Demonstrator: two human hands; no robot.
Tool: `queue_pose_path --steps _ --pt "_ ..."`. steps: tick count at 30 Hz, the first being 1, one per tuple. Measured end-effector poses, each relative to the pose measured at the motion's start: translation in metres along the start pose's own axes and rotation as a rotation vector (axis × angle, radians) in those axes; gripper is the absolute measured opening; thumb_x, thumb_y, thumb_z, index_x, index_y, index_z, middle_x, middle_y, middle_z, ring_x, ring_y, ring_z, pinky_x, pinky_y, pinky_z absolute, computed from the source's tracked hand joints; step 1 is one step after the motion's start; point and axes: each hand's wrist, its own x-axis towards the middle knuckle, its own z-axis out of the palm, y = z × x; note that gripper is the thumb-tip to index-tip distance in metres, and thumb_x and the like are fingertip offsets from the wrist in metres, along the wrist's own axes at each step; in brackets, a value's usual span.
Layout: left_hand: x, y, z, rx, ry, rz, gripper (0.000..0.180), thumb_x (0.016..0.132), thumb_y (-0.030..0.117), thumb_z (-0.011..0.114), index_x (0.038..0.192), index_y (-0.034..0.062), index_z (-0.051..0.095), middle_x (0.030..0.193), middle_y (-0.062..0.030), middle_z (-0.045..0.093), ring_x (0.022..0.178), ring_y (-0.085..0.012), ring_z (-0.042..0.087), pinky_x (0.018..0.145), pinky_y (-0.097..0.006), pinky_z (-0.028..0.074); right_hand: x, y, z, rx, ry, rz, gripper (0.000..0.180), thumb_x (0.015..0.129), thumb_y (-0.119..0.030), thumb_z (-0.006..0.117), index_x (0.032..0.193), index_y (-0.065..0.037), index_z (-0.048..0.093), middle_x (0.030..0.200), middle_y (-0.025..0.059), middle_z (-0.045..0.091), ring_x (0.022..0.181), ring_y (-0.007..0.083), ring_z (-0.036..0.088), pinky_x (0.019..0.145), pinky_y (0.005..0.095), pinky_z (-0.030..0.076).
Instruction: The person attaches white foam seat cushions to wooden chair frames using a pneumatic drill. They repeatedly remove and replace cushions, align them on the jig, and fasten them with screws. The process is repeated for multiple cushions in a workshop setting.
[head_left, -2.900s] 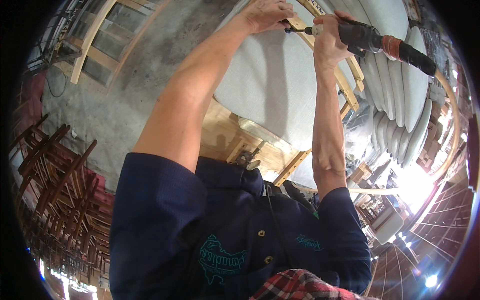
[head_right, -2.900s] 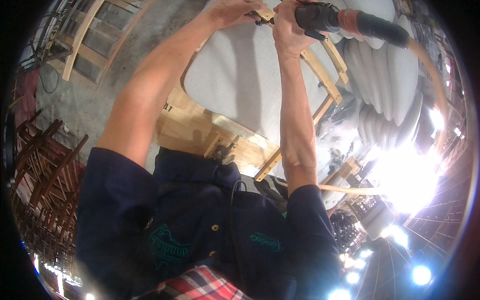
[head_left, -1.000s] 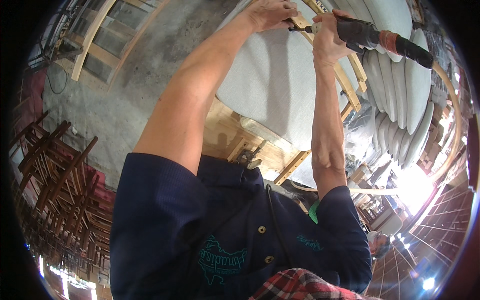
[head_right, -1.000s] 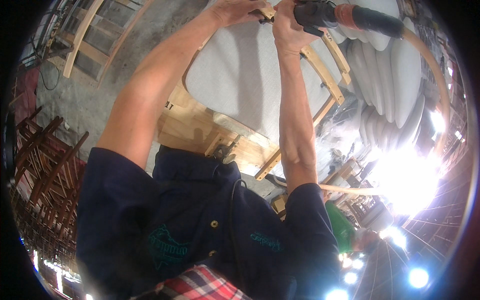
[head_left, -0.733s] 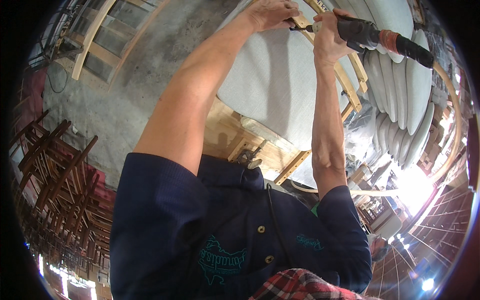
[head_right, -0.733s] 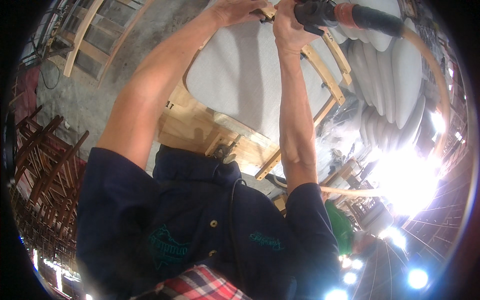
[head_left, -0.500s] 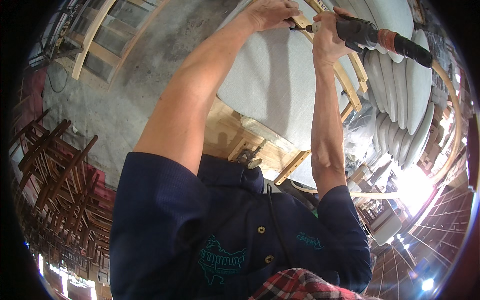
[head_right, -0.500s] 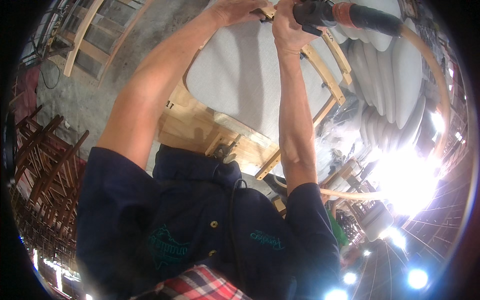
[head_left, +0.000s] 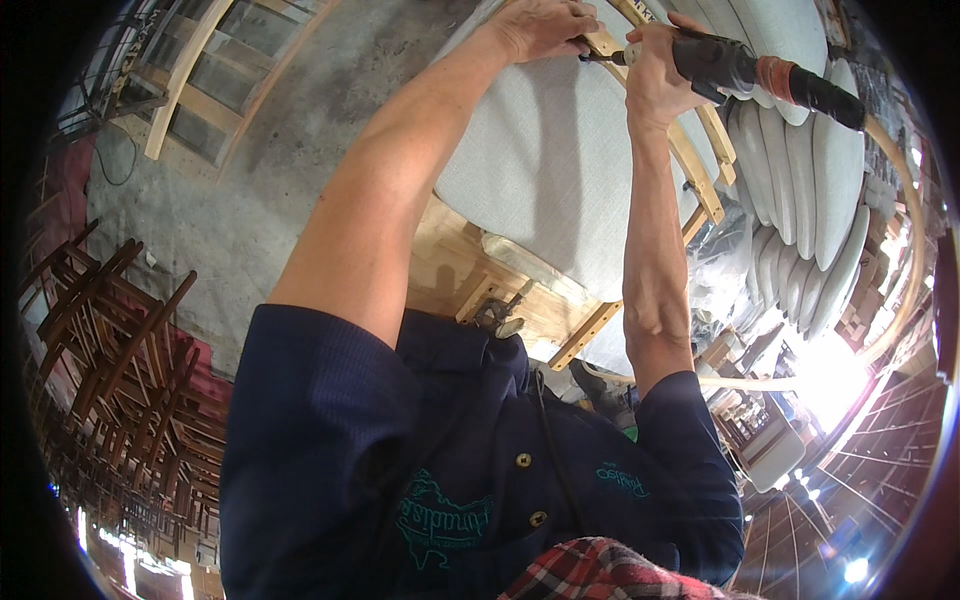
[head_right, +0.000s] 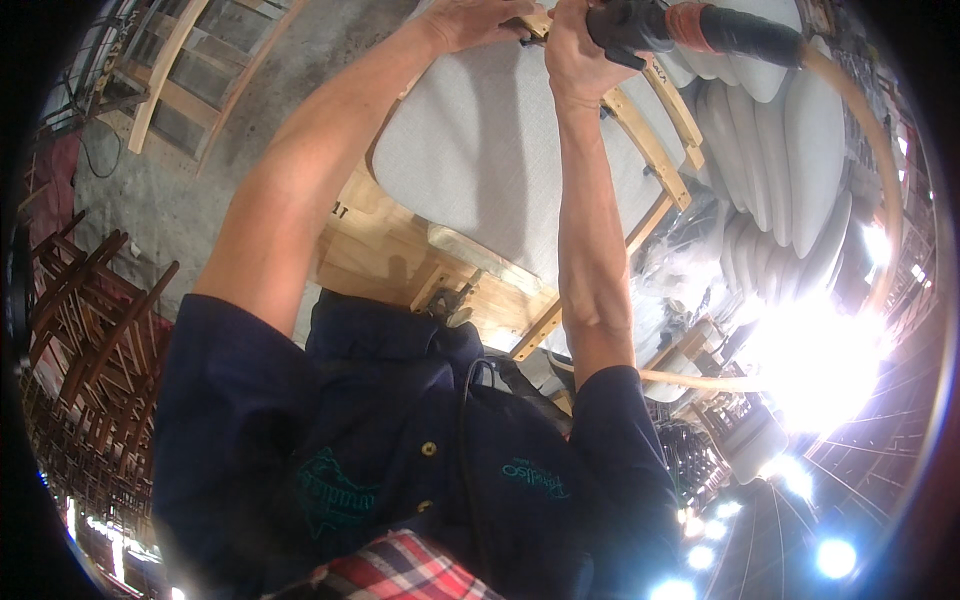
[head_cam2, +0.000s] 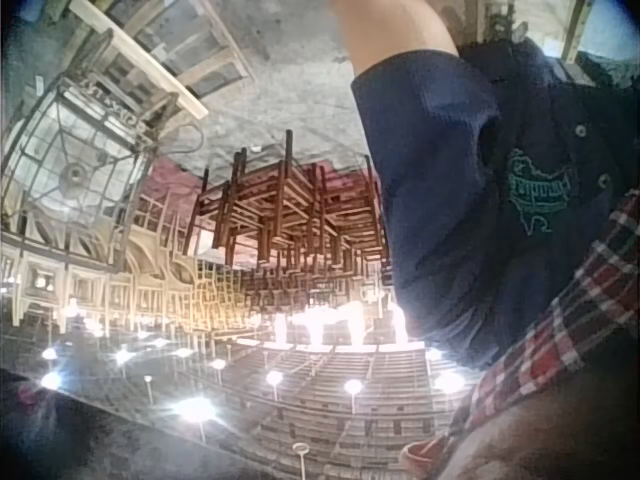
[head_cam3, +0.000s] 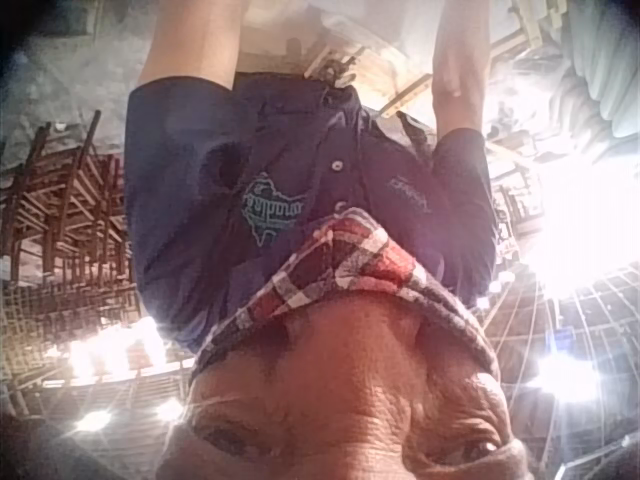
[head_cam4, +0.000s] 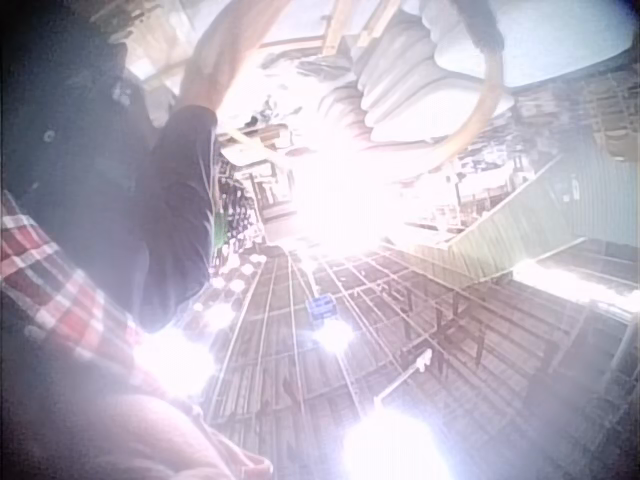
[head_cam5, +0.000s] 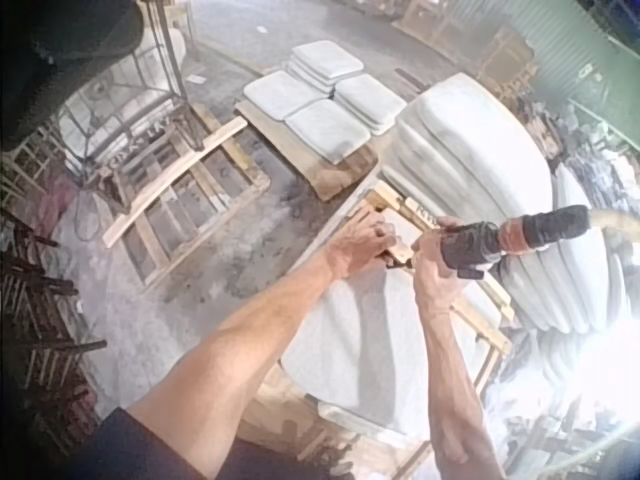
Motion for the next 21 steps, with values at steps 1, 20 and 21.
queue_pose_path --steps 1,20,21 --pt "0.000 -0.001 0.000 -0.013 0.002 0.005 0.046 0.081 0.023 0.079 0.119 0.0205 0.053 0.104 -0.0052 0.064 0.109 -0.0315 0.057 0.102 -0.054 0.038 0.000 -0.002 0.003 0.022 0.041 -0.007 0.010 0.082 -0.005 0.070 0.072 -0.003 0.070 0.075 0.0008 0.070 0.078 0.0120 0.064 0.081 0.0286 0.049" --pt "-0.002 -0.001 0.004 -0.015 -0.018 -0.032 0.044 0.080 0.027 0.082 0.116 0.0175 0.058 0.108 -0.0057 0.066 0.112 -0.0313 0.057 0.104 -0.053 0.038 0.004 -0.003 0.006 0.016 0.039 -0.067 0.004 0.083 -0.003 0.069 0.082 0.000 0.066 0.070 0.0015 0.070 0.070 0.0099 0.063 0.075 0.0232 0.049" --pt "-0.002 -0.001 0.005 -0.004 -0.027 -0.039 0.045 0.079 0.027 0.082 0.115 0.0175 0.058 0.108 -0.0057 0.066 0.112 -0.0315 0.057 0.104 -0.053 0.038 0.001 0.000 0.007 0.079 0.068 0.005 0.004 0.083 -0.002 0.069 0.083 0.000 0.066 0.070 0.0017 0.070 0.069 0.0095 0.063 0.075 0.0227 0.049"
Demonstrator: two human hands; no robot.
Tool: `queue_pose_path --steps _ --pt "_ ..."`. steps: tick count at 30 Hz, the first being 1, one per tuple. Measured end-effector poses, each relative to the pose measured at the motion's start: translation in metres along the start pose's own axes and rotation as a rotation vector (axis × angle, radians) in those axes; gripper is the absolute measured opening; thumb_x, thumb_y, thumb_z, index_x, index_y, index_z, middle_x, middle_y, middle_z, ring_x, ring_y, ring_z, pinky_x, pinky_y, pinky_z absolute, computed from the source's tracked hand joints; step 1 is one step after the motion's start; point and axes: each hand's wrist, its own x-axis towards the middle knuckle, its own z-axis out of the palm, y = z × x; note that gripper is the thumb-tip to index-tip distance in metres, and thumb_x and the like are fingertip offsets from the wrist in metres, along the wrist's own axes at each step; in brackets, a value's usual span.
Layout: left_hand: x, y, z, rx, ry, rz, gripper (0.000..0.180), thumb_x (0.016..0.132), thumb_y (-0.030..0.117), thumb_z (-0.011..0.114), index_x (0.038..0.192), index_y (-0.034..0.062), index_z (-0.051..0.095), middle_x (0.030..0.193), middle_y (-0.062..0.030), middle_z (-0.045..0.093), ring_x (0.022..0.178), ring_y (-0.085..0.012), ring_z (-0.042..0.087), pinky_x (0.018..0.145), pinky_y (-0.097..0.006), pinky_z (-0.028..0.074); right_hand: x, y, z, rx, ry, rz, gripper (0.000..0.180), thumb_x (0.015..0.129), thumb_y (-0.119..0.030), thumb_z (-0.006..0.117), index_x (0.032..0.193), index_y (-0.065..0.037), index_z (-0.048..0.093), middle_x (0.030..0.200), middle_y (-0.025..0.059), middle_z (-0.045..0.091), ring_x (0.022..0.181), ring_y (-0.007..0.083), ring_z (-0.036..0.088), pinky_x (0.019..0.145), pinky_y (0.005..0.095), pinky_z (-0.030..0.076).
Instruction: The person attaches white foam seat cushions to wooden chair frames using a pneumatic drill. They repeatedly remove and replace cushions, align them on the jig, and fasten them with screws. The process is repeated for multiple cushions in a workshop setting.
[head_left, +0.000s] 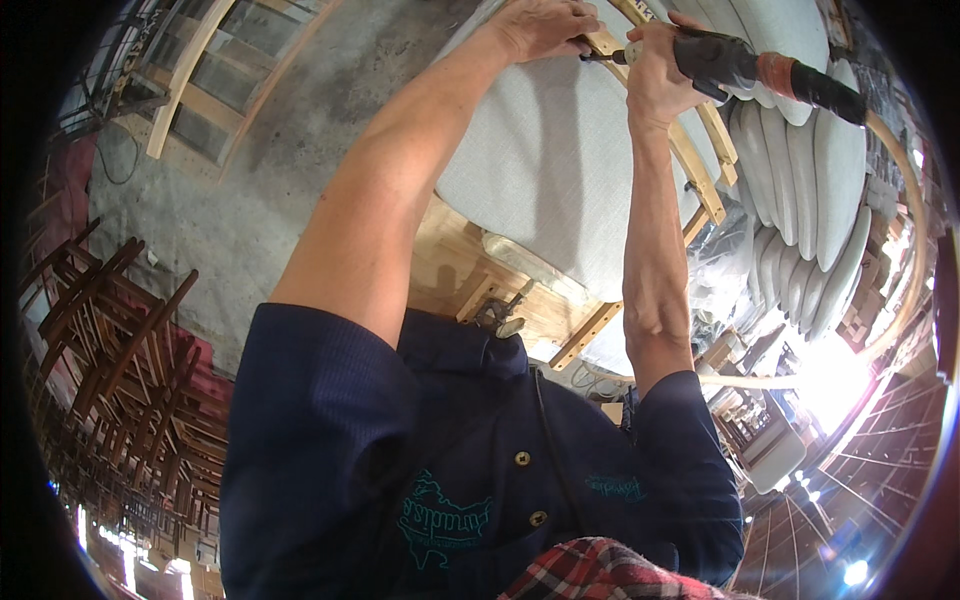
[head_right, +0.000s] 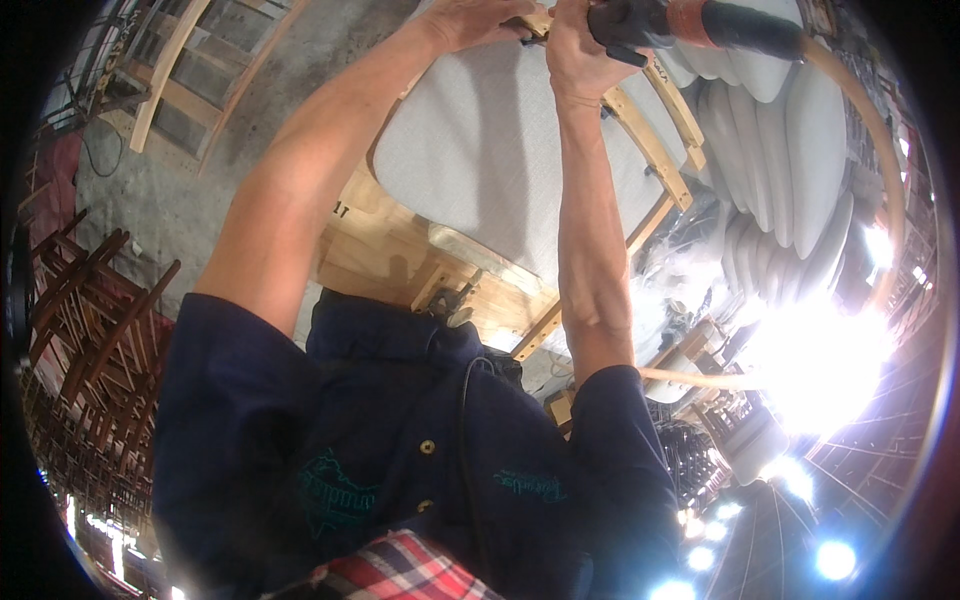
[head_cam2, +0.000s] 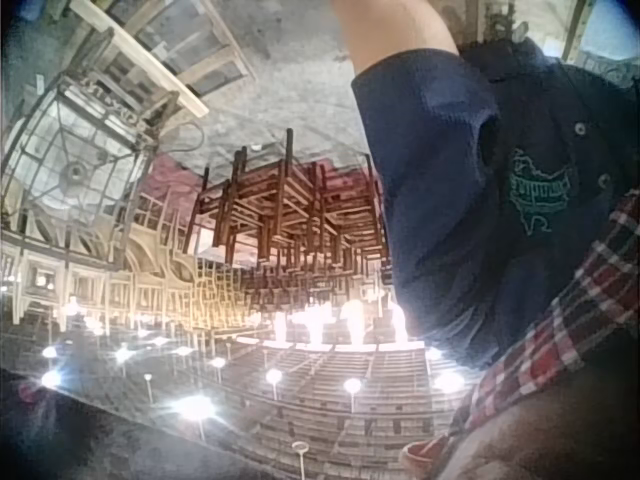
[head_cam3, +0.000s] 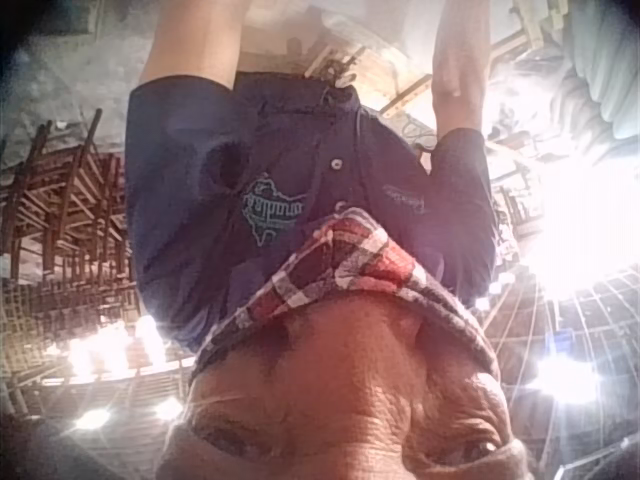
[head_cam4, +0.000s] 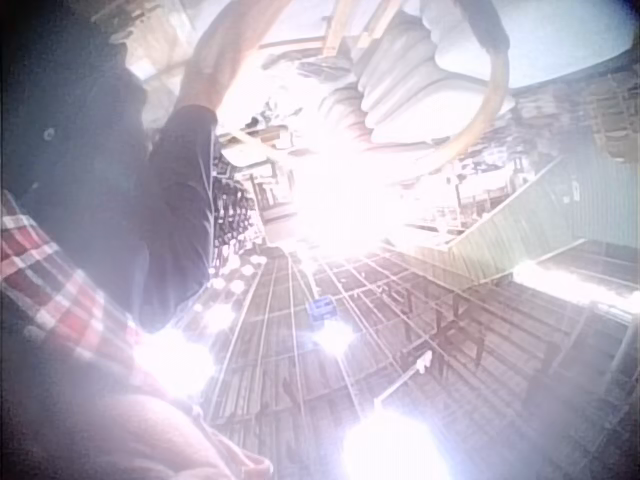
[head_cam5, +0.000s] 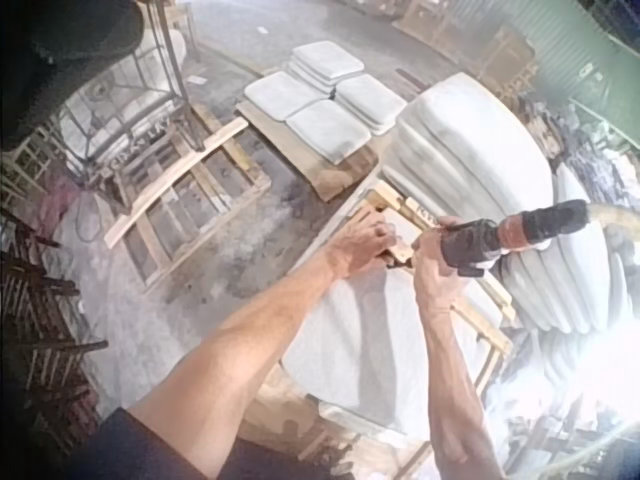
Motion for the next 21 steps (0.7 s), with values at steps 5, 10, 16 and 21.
queue_pose_path --steps 5,10,16,21 --pt "-0.001 -0.003 -0.003 -0.031 0.047 0.034 0.043 0.076 0.027 0.083 0.109 0.0167 0.058 0.106 -0.0064 0.066 0.111 -0.0315 0.057 0.102 -0.051 0.038 0.001 -0.026 0.010 0.145 0.014 0.227 0.012 0.083 -0.001 0.069 0.094 0.002 0.065 0.069 0.0029 0.072 0.068 0.0084 0.063 0.078 0.0213 0.049" --pt "0.003 0.002 -0.008 -0.016 -0.009 0.008 0.040 0.076 0.027 0.083 0.108 0.0160 0.061 0.104 -0.0058 0.066 0.110 -0.0303 0.057 0.103 -0.051 0.038 -0.006 -0.002 -0.011 -0.014 -0.100 0.254 0.028 0.090 -0.004 0.068 0.117 -0.001 0.062 0.088 0.0066 0.071 0.081 0.0137 0.066 0.080 0.0287 0.052" --pt "0.004 -0.001 -0.006 -0.059 -0.046 0.040 0.047 0.082 0.033 0.077 0.122 0.0122 0.065 0.112 -0.0057 0.066 0.117 -0.0302 0.055 0.110 -0.052 0.036 -0.011 -0.080 -0.026 0.027 0.118 0.250 0.013 0.081 0.004 0.067 0.084 -0.008 0.072 0.091 0.0058 0.070 0.086 0.0146 0.062 0.086 0.0314 0.047" --pt "-0.004 0.001 -0.010 0.140 -0.057 0.008 0.043 0.086 0.036 0.075 0.125 0.0168 0.069 0.131 -0.0021 0.065 0.127 -0.0242 0.054 0.111 -0.041 0.039 -0.060 -0.142 -0.103 -0.417 0.041 0.244 0.016 0.078 0.003 0.066 0.084 -0.009 0.075 0.095 0.0053 0.065 0.105 0.0197 0.055 0.090 0.0365 0.044"
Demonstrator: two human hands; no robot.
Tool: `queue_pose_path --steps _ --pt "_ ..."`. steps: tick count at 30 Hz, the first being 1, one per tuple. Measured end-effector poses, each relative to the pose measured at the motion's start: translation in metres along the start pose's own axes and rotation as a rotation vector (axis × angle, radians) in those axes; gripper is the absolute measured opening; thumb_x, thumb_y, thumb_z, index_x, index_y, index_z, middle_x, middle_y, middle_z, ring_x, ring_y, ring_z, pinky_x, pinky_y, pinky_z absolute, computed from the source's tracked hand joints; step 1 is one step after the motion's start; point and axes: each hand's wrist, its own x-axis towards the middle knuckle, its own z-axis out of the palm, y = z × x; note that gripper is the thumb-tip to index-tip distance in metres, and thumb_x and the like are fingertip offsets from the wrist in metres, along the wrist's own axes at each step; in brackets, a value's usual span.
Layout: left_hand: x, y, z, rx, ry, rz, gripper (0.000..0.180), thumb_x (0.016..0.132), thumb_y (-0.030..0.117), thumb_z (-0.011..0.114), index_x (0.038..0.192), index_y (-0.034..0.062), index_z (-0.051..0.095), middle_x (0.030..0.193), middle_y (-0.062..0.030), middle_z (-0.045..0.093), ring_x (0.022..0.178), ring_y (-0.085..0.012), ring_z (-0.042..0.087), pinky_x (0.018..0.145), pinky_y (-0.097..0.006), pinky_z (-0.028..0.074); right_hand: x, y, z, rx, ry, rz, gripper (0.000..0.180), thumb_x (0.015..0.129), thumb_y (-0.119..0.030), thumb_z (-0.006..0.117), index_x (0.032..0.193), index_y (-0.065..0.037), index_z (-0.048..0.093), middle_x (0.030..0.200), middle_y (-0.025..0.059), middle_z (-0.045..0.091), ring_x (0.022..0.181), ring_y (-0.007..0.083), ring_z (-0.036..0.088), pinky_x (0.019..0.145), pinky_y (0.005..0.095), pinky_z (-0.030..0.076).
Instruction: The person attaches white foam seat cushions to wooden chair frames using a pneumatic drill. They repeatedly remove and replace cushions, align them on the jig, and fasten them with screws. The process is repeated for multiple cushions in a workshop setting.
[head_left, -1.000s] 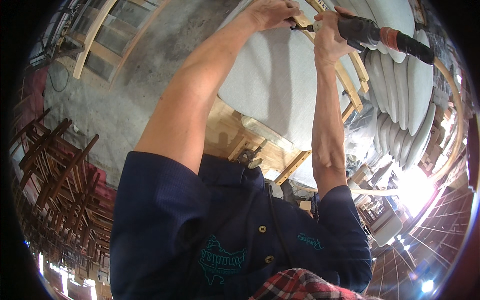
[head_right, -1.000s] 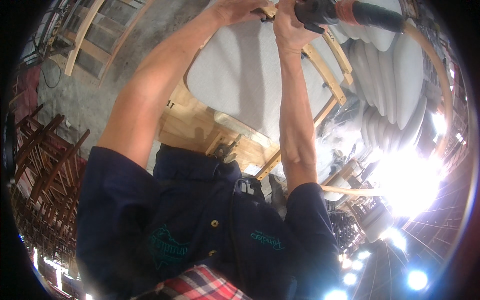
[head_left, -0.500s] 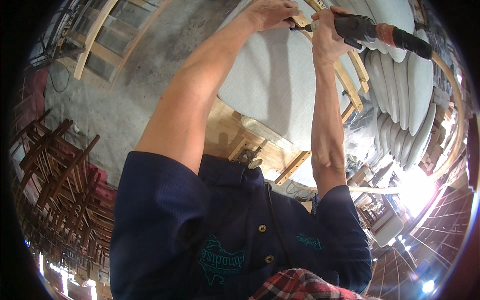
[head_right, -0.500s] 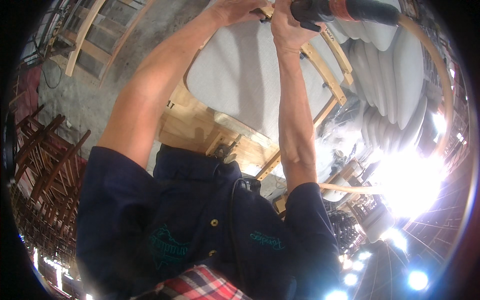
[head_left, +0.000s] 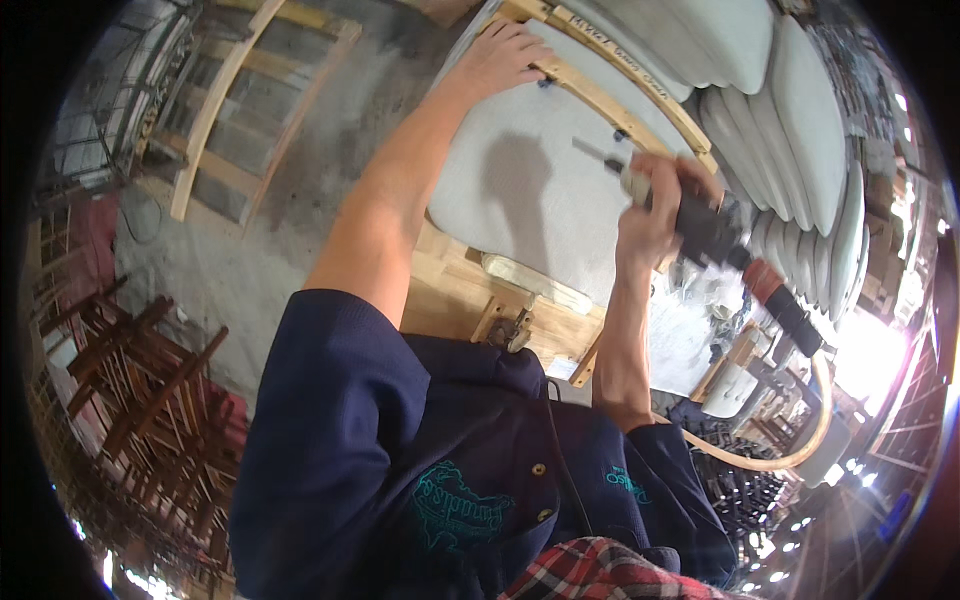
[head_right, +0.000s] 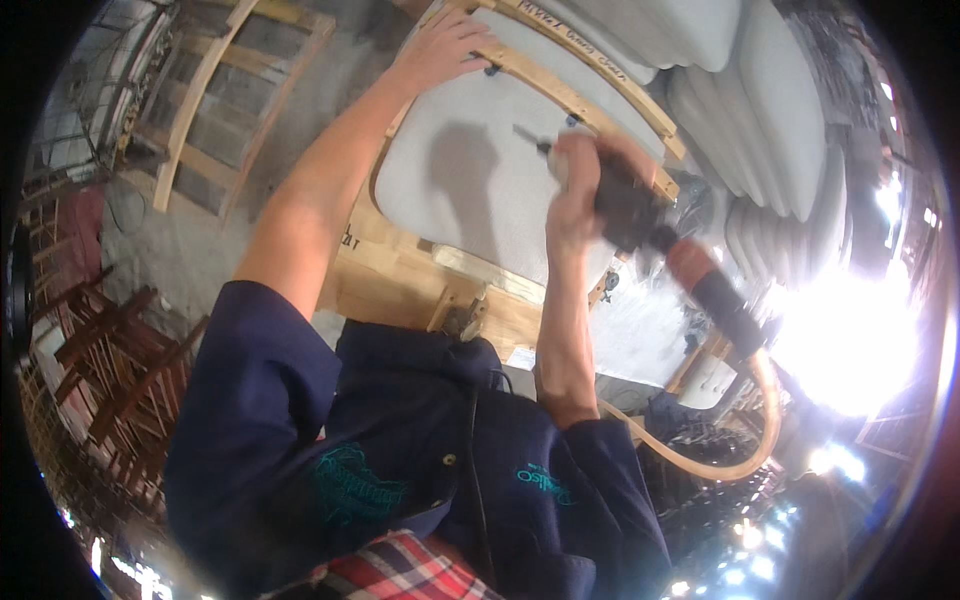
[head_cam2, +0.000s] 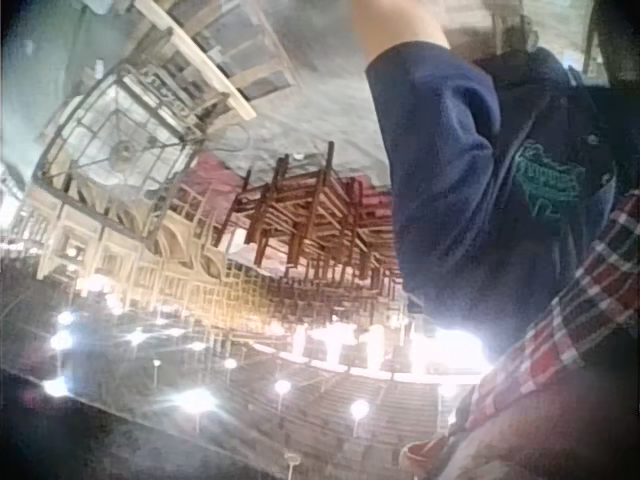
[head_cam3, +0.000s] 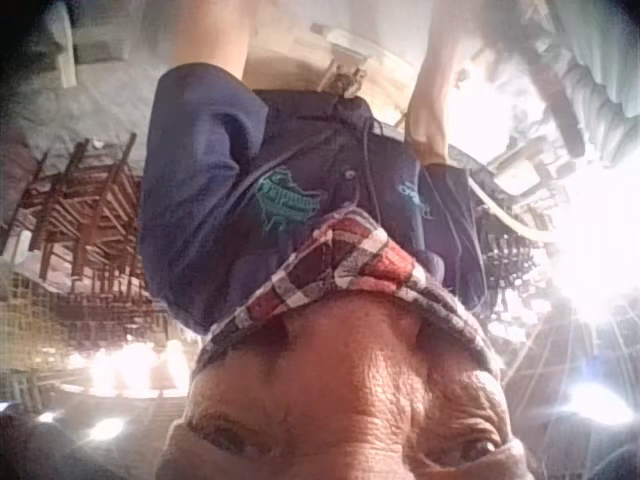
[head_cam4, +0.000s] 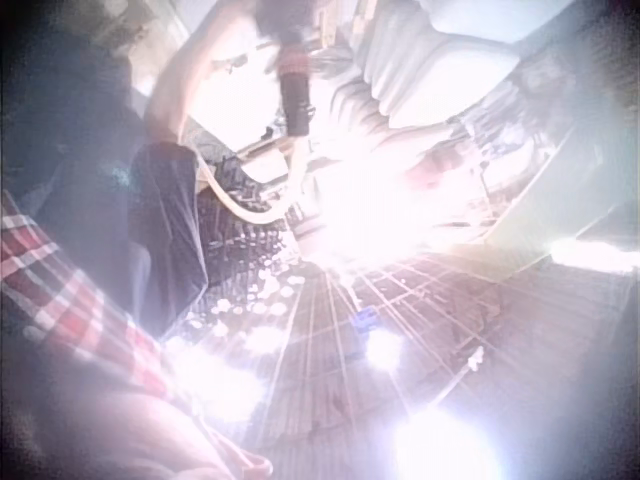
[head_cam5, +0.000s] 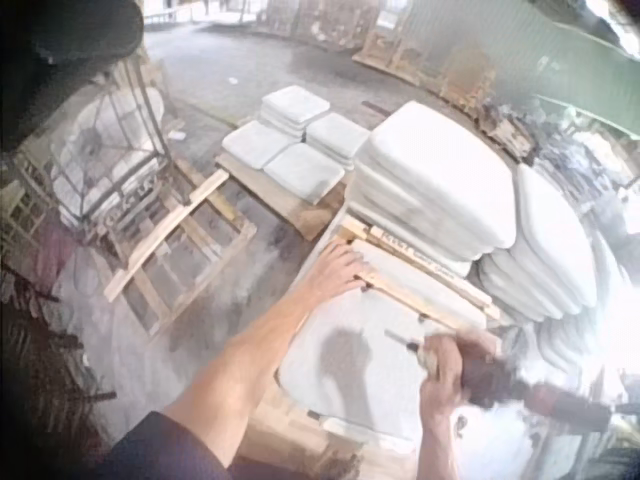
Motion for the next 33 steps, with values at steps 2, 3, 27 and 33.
queue_pose_path --steps 2,3,27,33 --pt "0.003 0.004 -0.007 0.068 0.046 0.048 0.043 0.086 0.033 0.075 0.124 0.0145 0.069 0.129 -0.0029 0.065 0.125 -0.0241 0.055 0.109 -0.041 0.041 -0.027 0.007 -0.047 -0.135 -0.044 -0.078 0.016 0.078 0.003 0.065 0.084 -0.007 0.075 0.089 0.0049 0.066 0.102 0.0212 0.057 0.089 0.0376 0.045" --pt "0.003 0.009 -0.014 0.059 0.073 0.039 0.042 0.086 0.032 0.074 0.124 0.0135 0.069 0.128 -0.0034 0.066 0.124 -0.0245 0.055 0.109 -0.041 0.041 -0.041 0.006 -0.066 -0.159 -0.056 -0.077 0.016 0.079 0.004 0.064 0.083 -0.006 0.074 0.087 0.0047 0.066 0.101 0.0218 0.058 0.089 0.0379 0.045" --pt "0.012 0.118 -0.062 0.198 -0.676 -0.164 0.086 0.098 0.062 0.053 0.154 -0.0009 0.040 0.160 -0.0185 0.041 0.149 -0.0390 0.033 0.123 -0.058 0.019 -0.160 0.035 -0.236 0.219 0.693 0.367 0.027 0.088 0.002 0.065 0.114 0.003 0.057 0.083 0.0140 0.068 0.078 0.0210 0.068 0.078 0.0335 0.054" --pt "-0.074 0.131 -0.046 0.066 -0.472 -0.164 0.089 0.099 0.064 0.049 0.158 -0.0004 0.034 0.166 -0.0217 0.027 0.154 -0.0413 0.021 0.123 -0.062 0.015 -0.155 0.075 -0.250 0.238 0.907 0.484 0.028 0.088 -0.004 0.073 0.113 0.003 0.062 0.084 0.0121 0.071 0.076 0.0193 0.072 0.070 0.0312 0.056"
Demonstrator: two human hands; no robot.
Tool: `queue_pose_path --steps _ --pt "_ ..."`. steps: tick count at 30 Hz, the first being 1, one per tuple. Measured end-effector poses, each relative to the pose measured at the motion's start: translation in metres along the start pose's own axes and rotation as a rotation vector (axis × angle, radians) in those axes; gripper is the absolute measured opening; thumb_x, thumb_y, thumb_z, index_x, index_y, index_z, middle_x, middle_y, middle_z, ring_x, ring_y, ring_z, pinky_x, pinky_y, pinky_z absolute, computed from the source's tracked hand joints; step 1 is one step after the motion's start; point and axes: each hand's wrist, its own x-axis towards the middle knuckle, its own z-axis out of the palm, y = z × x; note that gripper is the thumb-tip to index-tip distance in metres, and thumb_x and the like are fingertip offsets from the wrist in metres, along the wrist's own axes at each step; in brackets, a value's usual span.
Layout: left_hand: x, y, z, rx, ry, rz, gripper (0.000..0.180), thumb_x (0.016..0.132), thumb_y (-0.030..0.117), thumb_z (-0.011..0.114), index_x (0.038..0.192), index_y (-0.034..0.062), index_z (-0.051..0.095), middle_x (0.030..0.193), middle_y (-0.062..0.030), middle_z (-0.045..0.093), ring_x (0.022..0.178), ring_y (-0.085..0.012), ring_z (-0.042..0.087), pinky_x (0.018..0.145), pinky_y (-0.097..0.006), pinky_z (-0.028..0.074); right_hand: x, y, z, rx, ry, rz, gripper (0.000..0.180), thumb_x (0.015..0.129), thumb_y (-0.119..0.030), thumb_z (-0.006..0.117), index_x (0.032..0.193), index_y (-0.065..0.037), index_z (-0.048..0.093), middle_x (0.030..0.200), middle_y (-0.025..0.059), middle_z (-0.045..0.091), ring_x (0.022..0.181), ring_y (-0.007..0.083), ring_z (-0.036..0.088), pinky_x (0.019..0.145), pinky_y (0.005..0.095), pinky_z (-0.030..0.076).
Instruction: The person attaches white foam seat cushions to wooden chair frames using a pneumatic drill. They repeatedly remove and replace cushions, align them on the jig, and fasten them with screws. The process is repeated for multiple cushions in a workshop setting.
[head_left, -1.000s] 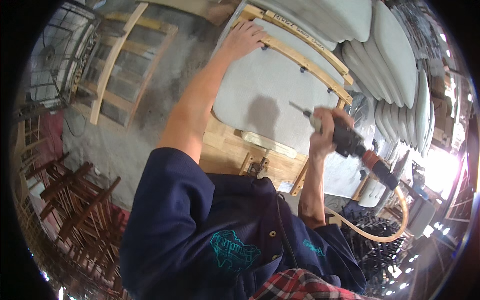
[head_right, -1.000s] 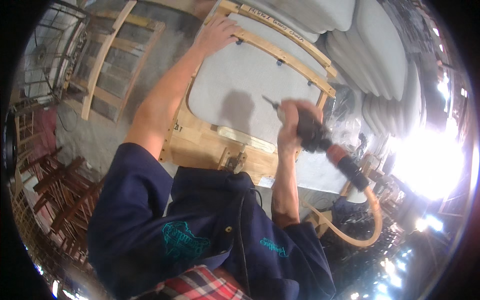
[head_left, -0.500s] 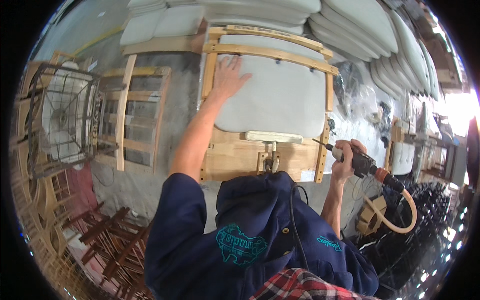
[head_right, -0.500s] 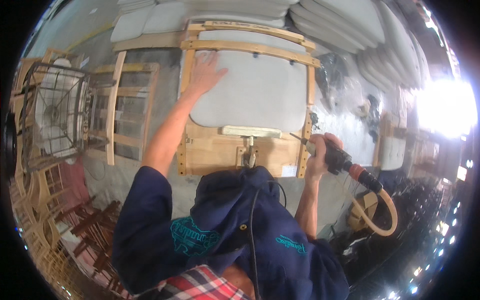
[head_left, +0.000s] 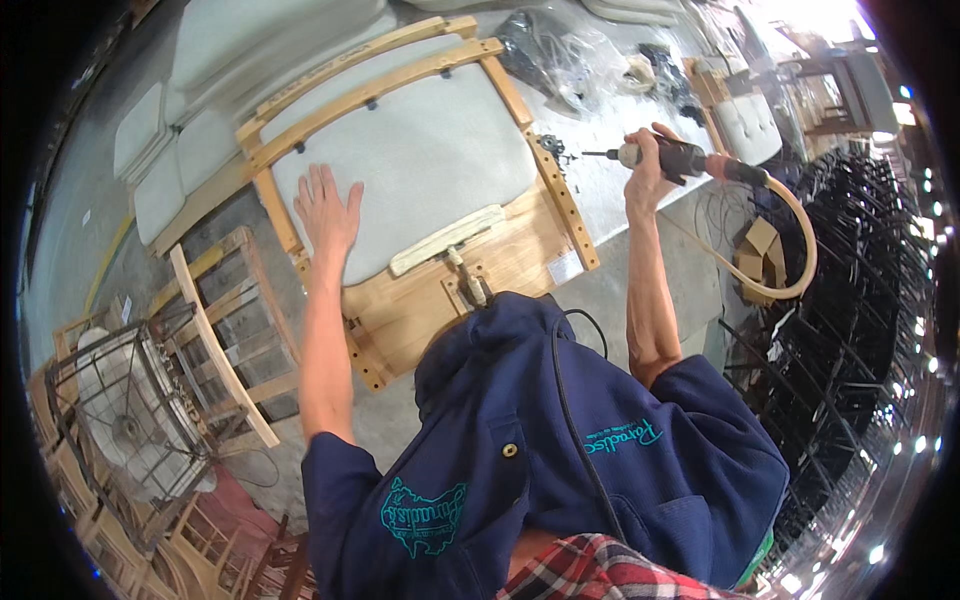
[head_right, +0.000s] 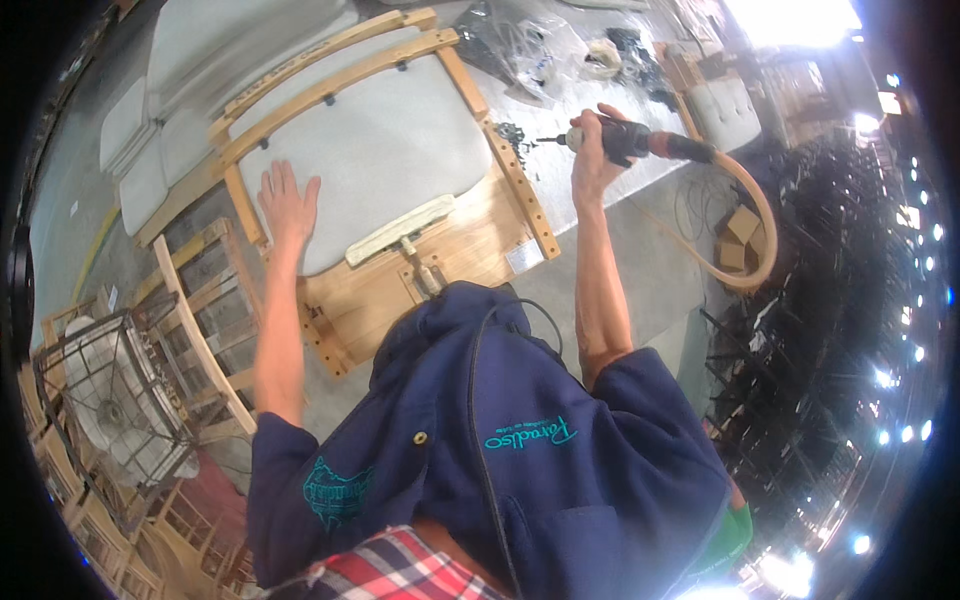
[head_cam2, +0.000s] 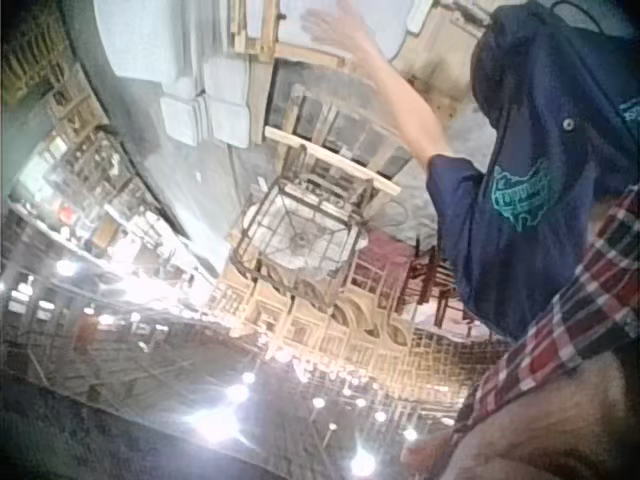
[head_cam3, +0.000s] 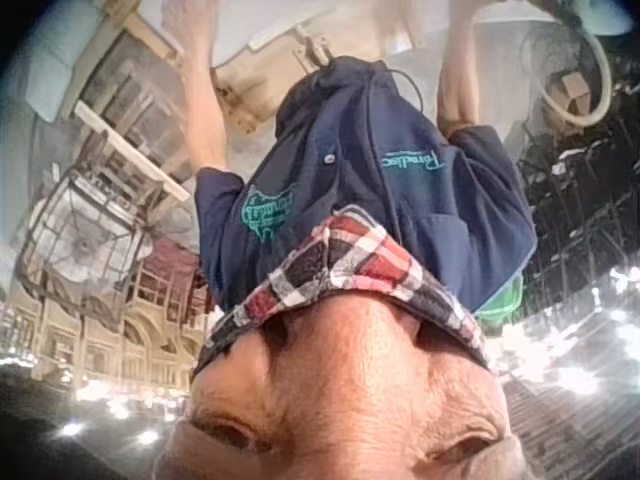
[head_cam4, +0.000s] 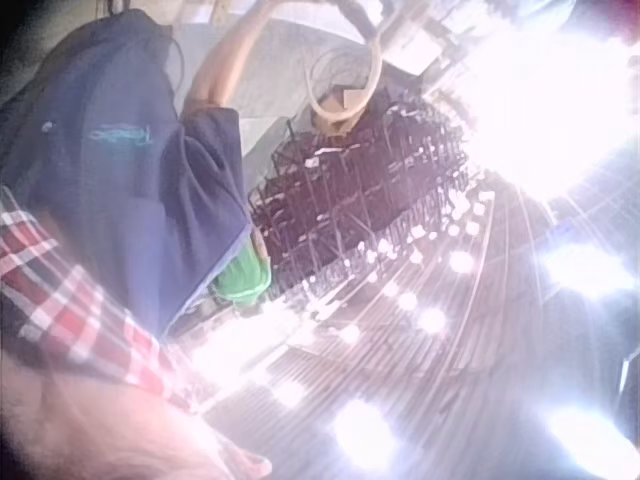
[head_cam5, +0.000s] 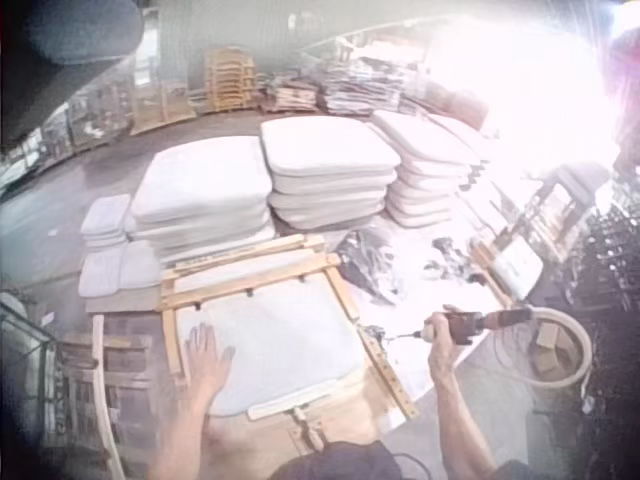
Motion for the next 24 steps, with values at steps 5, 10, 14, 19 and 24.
queue_pose_path --steps 5,10,14,19,24 --pt "-0.071 0.026 0.018 -0.063 0.075 0.026 0.088 0.102 0.068 0.038 0.159 0.0019 0.031 0.168 -0.0226 0.021 0.155 -0.0442 0.013 0.123 -0.065 0.013 0.014 0.035 -0.009 -0.040 0.059 0.007 0.027 0.090 -0.008 0.074 0.112 0.003 0.063 0.085 0.0117 0.071 0.075 0.0193 0.072 0.068 0.0324 0.057" --pt "-0.105 0.041 0.015 -0.088 0.074 -0.011 0.084 0.102 0.066 0.041 0.160 0.0060 0.031 0.168 -0.0218 0.022 0.155 -0.0445 0.014 0.122 -0.066 0.014 0.016 0.059 0.017 0.040 0.018 0.047 0.026 0.088 -0.007 0.075 0.110 0.003 0.064 0.083 0.0103 0.070 0.072 0.0175 0.071 0.064 0.0301 0.056" --pt "-0.107 0.042 0.014 -0.098 0.104 0.000 0.078 0.103 0.054 0.051 0.162 0.0099 0.027 0.168 -0.0197 0.021 0.155 -0.0433 0.016 0.122 -0.065 0.014 0.013 0.081 0.031 0.045 -0.018 0.075 0.025 0.088 -0.006 0.074 0.109 0.003 0.064 0.083 0.0097 0.070 0.070 0.0169 0.070 0.065 0.0300 0.055" --pt "-0.107 0.043 0.015 -0.078 0.126 -0.002 0.078 0.101 0.052 0.055 0.161 0.0095 0.030 0.168 -0.0182 0.023 0.155 -0.0426 0.018 0.121 -0.065 0.015 0.008 0.103 0.036 -0.018 -0.049 0.084 0.024 0.089 -0.006 0.074 0.110 0.002 0.065 0.085 0.0083 0.071 0.073 0.0154 0.070 0.068 0.0286 0.055" --pt "-0.110 0.042 0.015 -0.084 0.172 -0.006 0.076 0.099 0.052 0.059 0.158 0.0081 0.037 0.167 -0.0184 0.026 0.154 -0.0430 0.020 0.120 -0.066 0.018 -0.004 0.116 0.026 -0.006 -0.116 0.082 0.027 0.092 -0.009 0.077 0.114 0.001 0.065 0.091 0.0071 0.071 0.079 0.0138 0.069 0.071 0.0277 0.055"
